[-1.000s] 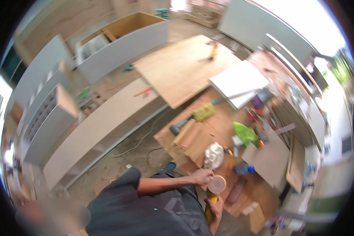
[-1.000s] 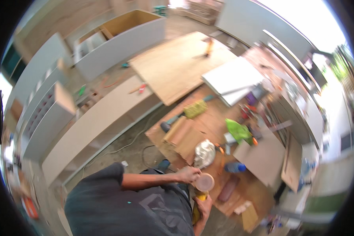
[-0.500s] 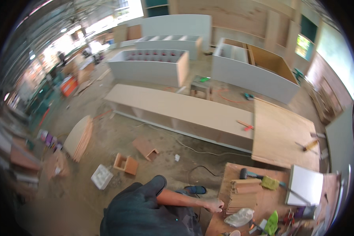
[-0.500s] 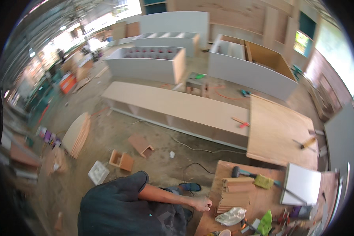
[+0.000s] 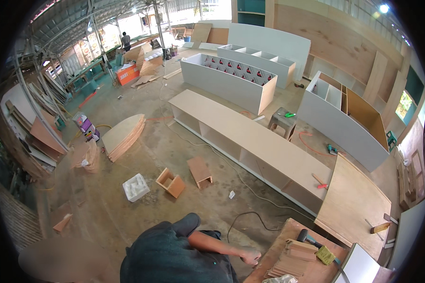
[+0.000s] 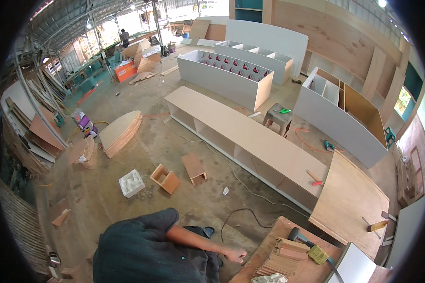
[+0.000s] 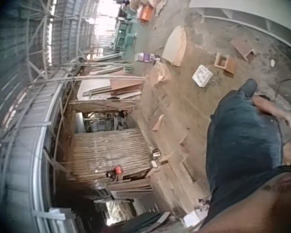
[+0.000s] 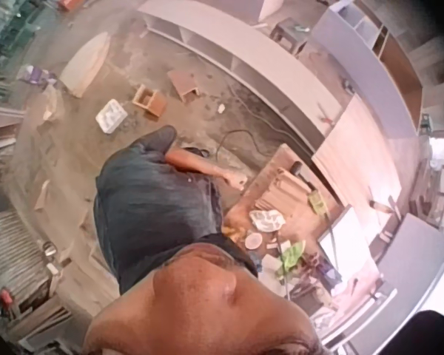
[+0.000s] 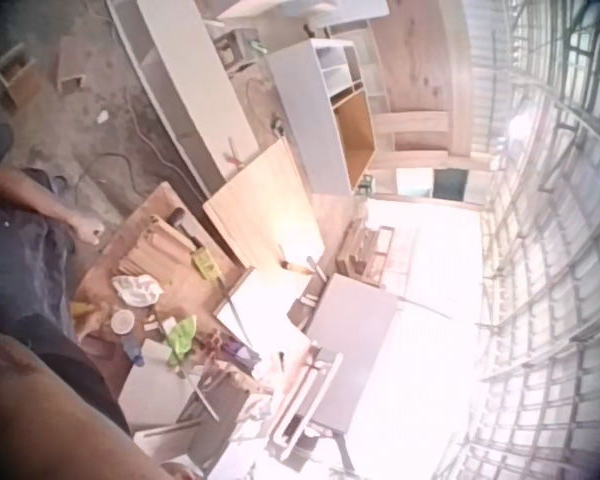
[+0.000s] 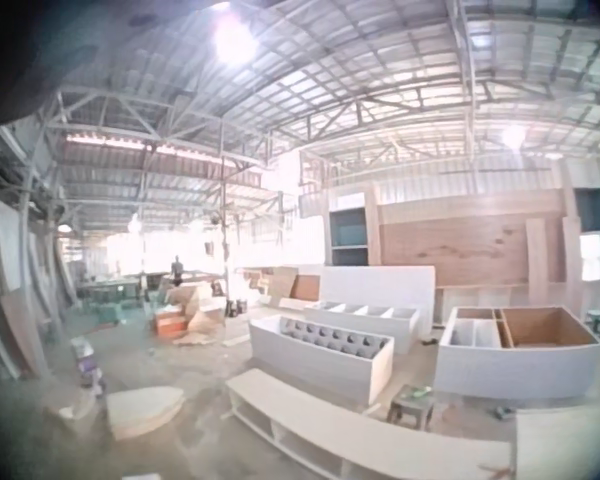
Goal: The person cleans a sanding disk with a cloth, walks to a storage area to select a sheet of sandpaper, and then pours liquid from a bottle onto the sandpaper at a workbench.
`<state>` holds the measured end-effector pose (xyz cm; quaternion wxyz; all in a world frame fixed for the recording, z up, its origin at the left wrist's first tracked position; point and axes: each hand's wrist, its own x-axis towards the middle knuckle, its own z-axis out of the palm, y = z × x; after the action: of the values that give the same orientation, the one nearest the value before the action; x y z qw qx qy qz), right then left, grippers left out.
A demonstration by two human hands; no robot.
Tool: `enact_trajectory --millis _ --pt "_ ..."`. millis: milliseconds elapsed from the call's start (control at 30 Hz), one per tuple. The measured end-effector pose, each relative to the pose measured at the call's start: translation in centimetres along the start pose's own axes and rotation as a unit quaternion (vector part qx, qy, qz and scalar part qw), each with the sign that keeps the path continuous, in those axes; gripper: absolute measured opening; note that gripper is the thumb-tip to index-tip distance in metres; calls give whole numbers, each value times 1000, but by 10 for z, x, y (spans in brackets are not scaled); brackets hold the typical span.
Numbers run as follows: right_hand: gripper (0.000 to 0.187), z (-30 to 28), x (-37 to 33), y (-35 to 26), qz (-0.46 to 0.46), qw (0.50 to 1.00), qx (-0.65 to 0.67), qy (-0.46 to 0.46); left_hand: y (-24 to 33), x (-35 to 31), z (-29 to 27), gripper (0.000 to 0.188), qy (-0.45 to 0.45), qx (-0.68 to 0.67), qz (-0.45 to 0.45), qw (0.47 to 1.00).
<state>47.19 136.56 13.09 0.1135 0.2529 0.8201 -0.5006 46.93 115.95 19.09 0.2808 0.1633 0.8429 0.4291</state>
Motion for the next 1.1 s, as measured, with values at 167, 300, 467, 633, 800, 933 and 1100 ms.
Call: enact_trajectory --millis 167,300,467,633,800,933,1100 --pt "61 3 2 -4 -1 1000 -10 2 20 10 -31 28 -52 64 9 997" --pt "63 14 4 -10 5 1000 -17 9 19 2 -47 32 -49 91 8 995" --pt "64 24 6 -19 10 999 -30 16 0 -18 -55 35 -60 109 -13 992" --pt "66 29 7 -24 13 999 -41 31 -8 -39 -74 36 -105 129 -37 985" --pt "67 32 3 -20 17 997 -54 47 -17 -53 -78 35 -71 116 -34 990" --pt "68 27 -6 2 31 995 -55 75 -10 -60 -87 35 -92 118 -77 986" --pt "70 -13 -67 87 96 983 -45 151 -47 -61 -77 34 -29 100 -74 992"
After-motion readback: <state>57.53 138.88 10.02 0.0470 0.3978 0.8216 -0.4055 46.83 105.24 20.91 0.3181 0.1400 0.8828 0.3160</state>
